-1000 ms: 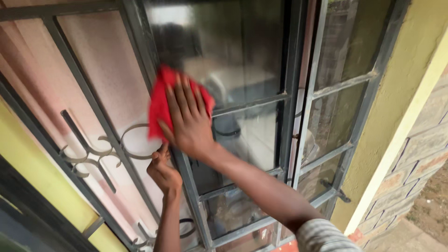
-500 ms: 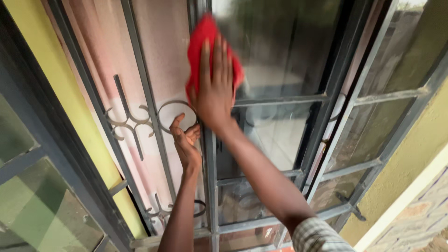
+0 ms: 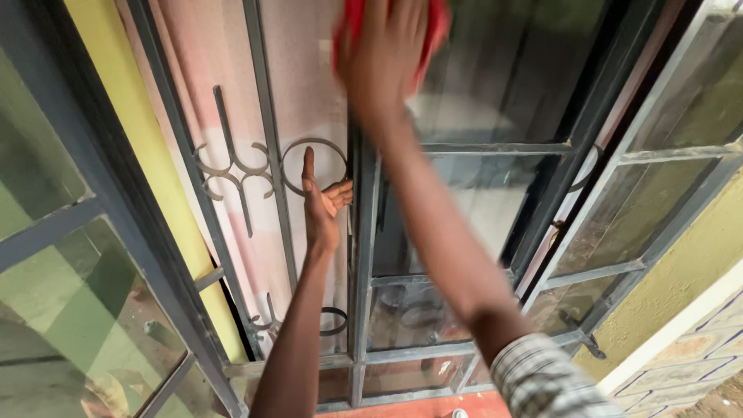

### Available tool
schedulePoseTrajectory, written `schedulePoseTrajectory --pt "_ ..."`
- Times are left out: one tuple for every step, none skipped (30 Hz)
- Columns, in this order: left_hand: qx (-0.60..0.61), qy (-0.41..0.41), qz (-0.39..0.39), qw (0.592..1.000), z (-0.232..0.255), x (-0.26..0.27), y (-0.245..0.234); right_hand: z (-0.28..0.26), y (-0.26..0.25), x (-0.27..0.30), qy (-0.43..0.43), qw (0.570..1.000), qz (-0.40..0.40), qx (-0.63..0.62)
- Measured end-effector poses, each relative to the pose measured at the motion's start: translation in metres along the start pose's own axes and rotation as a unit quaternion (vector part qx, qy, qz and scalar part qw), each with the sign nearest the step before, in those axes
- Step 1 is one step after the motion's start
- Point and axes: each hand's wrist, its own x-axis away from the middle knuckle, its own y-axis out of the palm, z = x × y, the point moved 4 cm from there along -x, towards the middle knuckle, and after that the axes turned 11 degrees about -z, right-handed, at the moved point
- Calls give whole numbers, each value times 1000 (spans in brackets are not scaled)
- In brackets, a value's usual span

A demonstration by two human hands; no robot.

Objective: The person sprays a cleaning solution onto a window frame and then wipes the glass and frame with a red cloth by hand.

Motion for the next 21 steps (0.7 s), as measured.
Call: schedulePoseTrajectory --pt "10 -5 -21 1000 1 -3 -4 -7 -6 57 1 1000 -5 -19" --pt "20 -9 -42 999 3 -5 -10 -18 -14 117 3 999 -10 -38" --pt "31 -12 -64 997 4 -9 -14 -25 -15 170 22 995 -82 59" --pt "36 -19 -65 997 4 -14 -19 -27 -17 221 23 990 -126 -50" --pt "41 -30 -63 997 3 -15 -22 -34 -22 275 31 990 -127 -56" --pt "45 -41 -62 996 2 -13 -22 -33 -18 324 47 972 -211 -91" --pt "31 -50 -63 996 1 -14 -22 -31 -13 368 59 954 -282 -79" --pt "17 -59 -63 996 2 -13 -22 -32 -18 412 39 952 -299 -58" --pt "2 -63 -60 996 3 -15 -24 -30 -16 442 13 948 -316 -39" --pt "-8 -57 -54 997 5 -19 -26 -27 -1 458 16 942 -329 -64" --pt "-12 -60 -50 997 1 -18 -25 -29 4 478 27 933 -348 -85" --pt "-16 -63 -46 997 -3 -13 -24 -28 2 494 37 923 -367 -106" --pt "-30 -65 -53 996 -4 -14 -25 -29 2 497 49 926 -357 -114" --pt "-43 -66 -60 995 -4 -8 -25 -32 -3 495 61 928 -347 -122" --pt "-55 -56 -68 995 -3 -12 -26 -28 -3 481 65 933 -330 -127" --pt "-37 -68 -67 995 -2 -17 -28 -31 -4 467 86 935 -318 -130" --pt "-14 -82 -68 994 -7 -18 -25 -37 -11 454 106 936 -309 -128" --pt "-26 -72 -54 996 -10 -11 -24 -35 -17 438 127 937 -300 -127" --pt "-49 -68 -54 995 -6 -9 -28 -36 -20 412 116 951 -253 -137" --pt "-48 -77 -50 995 -5 -9 -31 -34 -22 385 104 962 -206 -145" --pt "-40 -96 -31 994 -10 -1 -30 -30 -37 371 86 969 -177 -151"
